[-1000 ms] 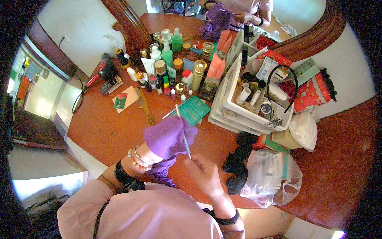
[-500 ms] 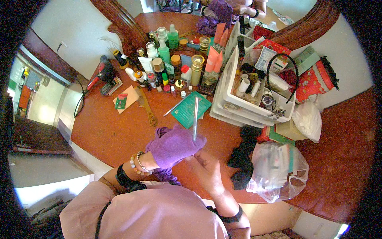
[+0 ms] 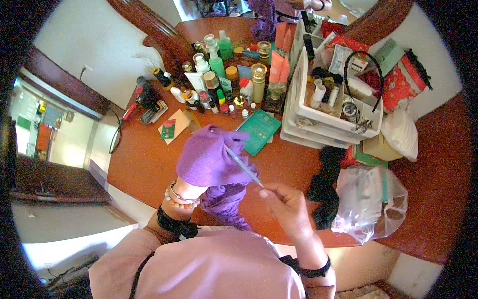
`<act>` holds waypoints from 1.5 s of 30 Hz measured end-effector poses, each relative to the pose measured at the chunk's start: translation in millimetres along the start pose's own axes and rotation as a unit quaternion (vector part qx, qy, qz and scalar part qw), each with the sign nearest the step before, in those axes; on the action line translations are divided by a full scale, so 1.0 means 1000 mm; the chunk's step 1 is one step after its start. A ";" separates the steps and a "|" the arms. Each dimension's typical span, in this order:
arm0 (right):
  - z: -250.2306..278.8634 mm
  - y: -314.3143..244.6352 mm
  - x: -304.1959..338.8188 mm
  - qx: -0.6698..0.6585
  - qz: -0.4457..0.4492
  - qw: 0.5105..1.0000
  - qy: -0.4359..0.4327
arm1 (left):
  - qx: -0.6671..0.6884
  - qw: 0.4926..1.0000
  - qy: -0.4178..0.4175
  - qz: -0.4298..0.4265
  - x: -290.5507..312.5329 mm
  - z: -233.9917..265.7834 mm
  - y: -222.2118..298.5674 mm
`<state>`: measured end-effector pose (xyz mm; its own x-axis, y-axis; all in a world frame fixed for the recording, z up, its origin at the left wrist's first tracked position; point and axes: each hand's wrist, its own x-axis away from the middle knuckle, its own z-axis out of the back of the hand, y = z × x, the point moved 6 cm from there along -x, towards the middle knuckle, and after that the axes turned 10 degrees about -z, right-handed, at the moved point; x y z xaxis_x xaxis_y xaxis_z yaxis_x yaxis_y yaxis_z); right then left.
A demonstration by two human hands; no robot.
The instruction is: The person wipes various cosmetic items and tools on a cluttered vanity table using a purple cloth. They clean a small white bottle, a beige compact, a green box, a yellow comb, a small round container, a black hair tie, a makeup brush, and a lipstick tube, placing each item back on the table after wiping.
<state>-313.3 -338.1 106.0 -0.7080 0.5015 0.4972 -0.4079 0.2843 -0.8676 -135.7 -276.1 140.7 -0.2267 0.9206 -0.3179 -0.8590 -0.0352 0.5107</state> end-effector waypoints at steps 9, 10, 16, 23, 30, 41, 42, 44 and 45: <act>0.006 -0.003 0.009 -0.050 0.023 0.998 0.018 | -0.072 0.997 -0.005 -0.023 0.010 -0.004 0.004; 0.006 -0.002 0.011 -0.050 0.021 0.998 0.022 | -0.067 0.997 0.008 -0.030 0.011 -0.005 0.004; 0.010 0.005 0.015 -0.078 0.021 0.996 0.023 | -0.037 0.999 0.006 -0.032 0.017 -0.010 0.007; 0.009 0.006 0.017 -0.085 0.035 0.995 0.029 | -0.056 0.998 0.029 -0.017 0.025 -0.009 0.008; 0.008 0.008 0.017 -0.109 0.019 0.993 0.030 | -0.120 0.992 -0.010 -0.040 0.027 -0.012 0.010; 0.008 0.008 0.016 -0.072 -0.002 0.996 0.045 | 0.029 0.980 0.195 -0.008 0.057 -0.025 -0.016; 0.008 0.008 0.017 -0.067 -0.005 0.997 0.045 | 0.030 0.977 0.210 -0.008 0.061 -0.028 -0.020; 0.009 0.009 0.018 -0.063 -0.007 0.997 0.044 | -0.016 0.979 0.202 -0.038 0.061 -0.025 -0.018; 0.010 0.010 0.017 -0.064 -0.005 0.997 0.043 | -0.024 0.981 0.187 -0.047 0.059 -0.024 -0.015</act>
<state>-335.5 -334.4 105.9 -0.6497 0.5648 0.5088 -0.3344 0.3887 -0.8585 -147.4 -230.0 95.5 -0.2912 0.7138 -0.6369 -0.9026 0.0156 0.4302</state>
